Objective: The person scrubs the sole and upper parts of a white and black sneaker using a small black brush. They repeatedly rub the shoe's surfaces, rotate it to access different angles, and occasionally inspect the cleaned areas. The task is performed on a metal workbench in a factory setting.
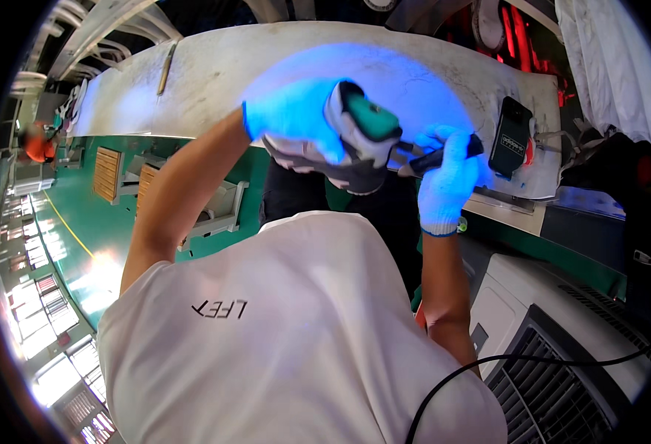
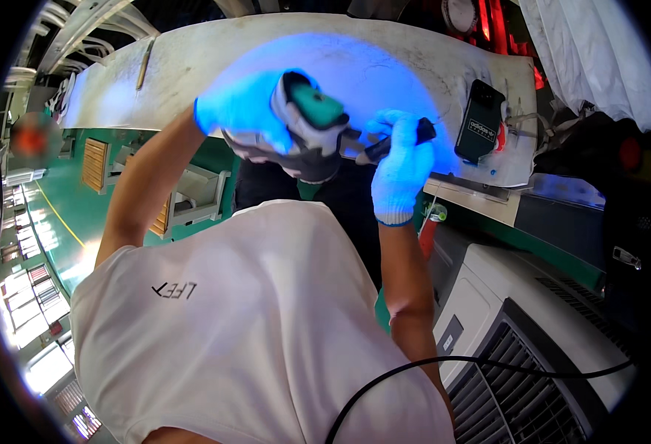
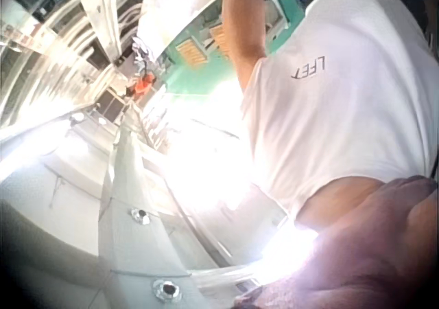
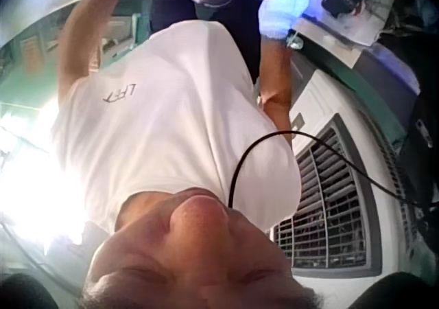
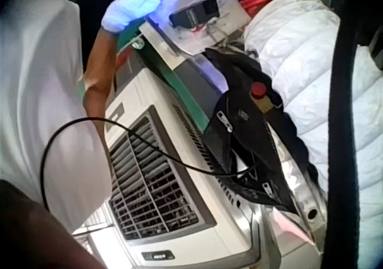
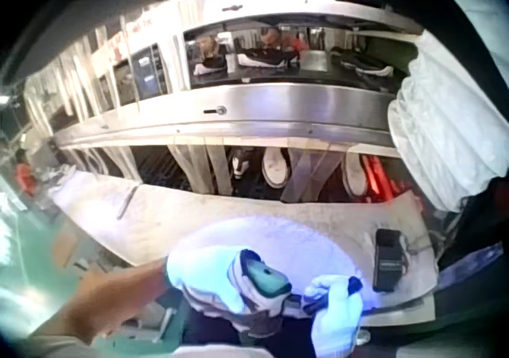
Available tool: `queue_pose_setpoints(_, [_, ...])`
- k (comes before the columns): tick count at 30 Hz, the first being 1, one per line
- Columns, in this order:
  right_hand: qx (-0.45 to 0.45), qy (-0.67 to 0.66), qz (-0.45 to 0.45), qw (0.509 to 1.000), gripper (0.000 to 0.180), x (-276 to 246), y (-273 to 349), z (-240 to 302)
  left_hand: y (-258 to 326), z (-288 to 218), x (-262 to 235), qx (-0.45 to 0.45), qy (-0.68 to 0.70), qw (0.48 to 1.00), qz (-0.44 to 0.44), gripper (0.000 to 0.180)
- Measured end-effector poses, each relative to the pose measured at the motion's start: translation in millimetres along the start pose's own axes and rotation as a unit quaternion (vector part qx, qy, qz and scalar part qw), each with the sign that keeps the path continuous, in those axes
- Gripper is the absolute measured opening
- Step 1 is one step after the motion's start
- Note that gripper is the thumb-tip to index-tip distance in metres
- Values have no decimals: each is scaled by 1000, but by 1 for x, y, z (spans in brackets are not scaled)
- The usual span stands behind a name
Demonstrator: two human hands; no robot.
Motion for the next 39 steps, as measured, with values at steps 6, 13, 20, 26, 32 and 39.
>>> queue_pose_setpoints(6, [31,-251,67,965,55,14,-16,3,-38,30,-27,65,-138,974,-169,96])
queue_pose_setpoints(13, [37,-314,62,947,55,41,-59,-12,-35,28,-28,85,-132,974,-166,100])
queue_pose_setpoints(20, [21,-286,80,955,54,67,-55,-14,-30,25,-25,61,-90,981,-160,101])
queue_pose_setpoints(26, [6,-209,17,978,41,65,-61,-19,-32,30,-21,99,-81,977,-169,96])
queue_pose_setpoints(32, [-6,-44,-14,999,37,80,-58,-8,-14,15,-17,77,-209,944,-245,101])
queue_pose_setpoints(39, [76,-71,31,994,49,1,-51,-3,20,18,11,45,-69,978,-192,103])
Point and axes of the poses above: each hand's wrist, its own y-axis away from the middle knuckle, its own x-axis out of the palm, z = x × y, the point moved 5 cm from there along -y, towards the middle knuckle, and after that the axes turned 1 degree about x, right-handed, at the moved point
